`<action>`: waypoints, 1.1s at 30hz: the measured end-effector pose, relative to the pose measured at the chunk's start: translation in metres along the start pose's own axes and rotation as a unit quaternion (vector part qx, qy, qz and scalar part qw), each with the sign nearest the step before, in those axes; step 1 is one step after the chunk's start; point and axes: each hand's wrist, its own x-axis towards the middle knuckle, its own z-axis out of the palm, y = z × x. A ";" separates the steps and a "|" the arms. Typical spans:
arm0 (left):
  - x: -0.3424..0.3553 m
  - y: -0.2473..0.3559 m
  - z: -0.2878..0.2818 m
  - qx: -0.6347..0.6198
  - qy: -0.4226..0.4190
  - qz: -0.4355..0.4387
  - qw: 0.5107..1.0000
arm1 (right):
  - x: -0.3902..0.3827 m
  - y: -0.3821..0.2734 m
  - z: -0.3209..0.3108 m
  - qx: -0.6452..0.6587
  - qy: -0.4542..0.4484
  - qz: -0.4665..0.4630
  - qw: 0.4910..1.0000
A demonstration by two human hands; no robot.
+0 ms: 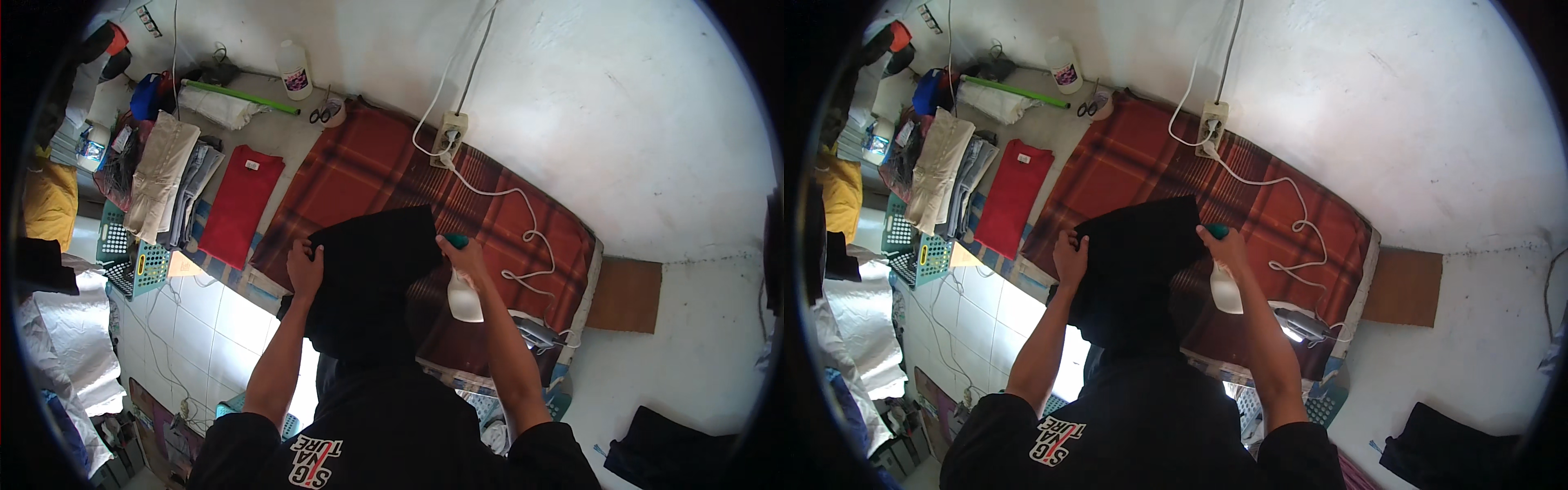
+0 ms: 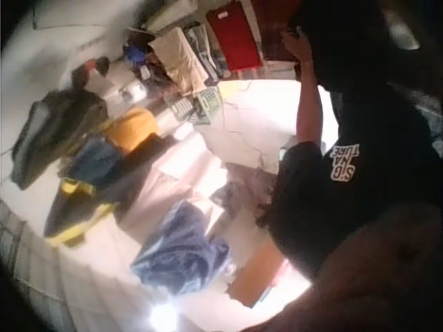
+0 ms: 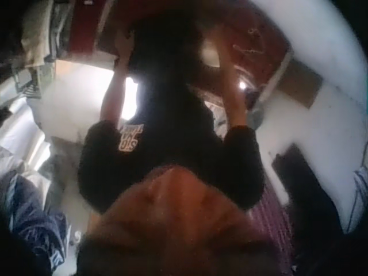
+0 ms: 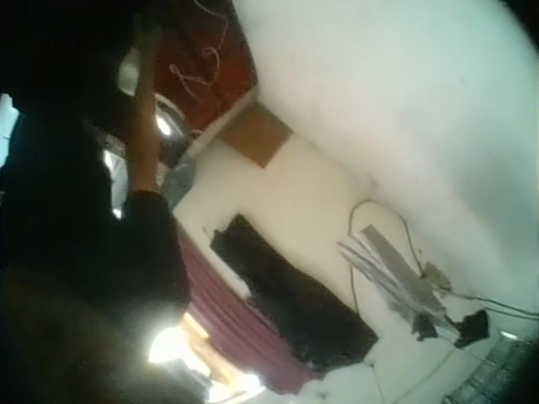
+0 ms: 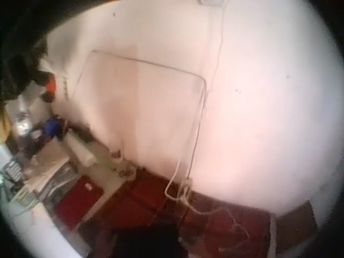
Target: The person irons a pair of light-colored trousers on a padded surface using an iron and a spray bottle, then picks up a black garment and irons it.
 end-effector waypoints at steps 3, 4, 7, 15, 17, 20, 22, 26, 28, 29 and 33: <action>0.005 0.006 0.005 -0.024 0.002 -0.051 0.998 | 0.013 -0.008 -0.006 0.004 -0.039 -0.019 0.999; 0.006 0.007 0.004 -0.019 0.000 -0.054 0.998 | 0.014 -0.016 -0.008 0.006 -0.035 -0.020 0.999; 0.007 0.003 0.003 -0.014 -0.021 -0.082 0.996 | 0.020 -0.034 -0.032 -0.034 -0.048 -0.035 0.998; 0.010 0.019 0.003 -0.190 -0.019 -0.032 0.981 | 0.088 0.026 -0.220 0.198 0.402 -0.154 0.881; 0.012 0.022 -0.010 -0.255 0.009 -0.005 0.967 | 0.095 0.029 -0.241 0.148 0.439 -0.117 0.878; 0.025 0.012 0.004 -0.151 0.030 -0.037 0.987 | 0.113 0.065 -0.271 0.071 0.491 -0.094 0.863; 0.030 -0.006 0.004 -0.108 0.040 -0.056 0.992 | 0.122 0.070 -0.265 0.058 0.519 -0.059 0.851; 0.046 -0.014 0.013 -0.220 0.043 -0.095 0.970 | 0.127 0.102 -0.279 0.102 0.454 -0.163 0.870; 0.050 -0.010 0.016 -0.198 0.049 -0.086 0.975 | 0.123 0.119 -0.291 0.044 0.443 -0.120 0.887; 0.048 -0.012 0.014 -0.179 0.052 -0.080 0.979 | 0.118 0.123 -0.286 -0.020 0.430 -0.077 0.899; 0.041 0.001 -0.002 -0.010 -0.004 -0.040 0.999 | 0.079 0.126 -0.258 -0.104 0.465 -0.103 0.873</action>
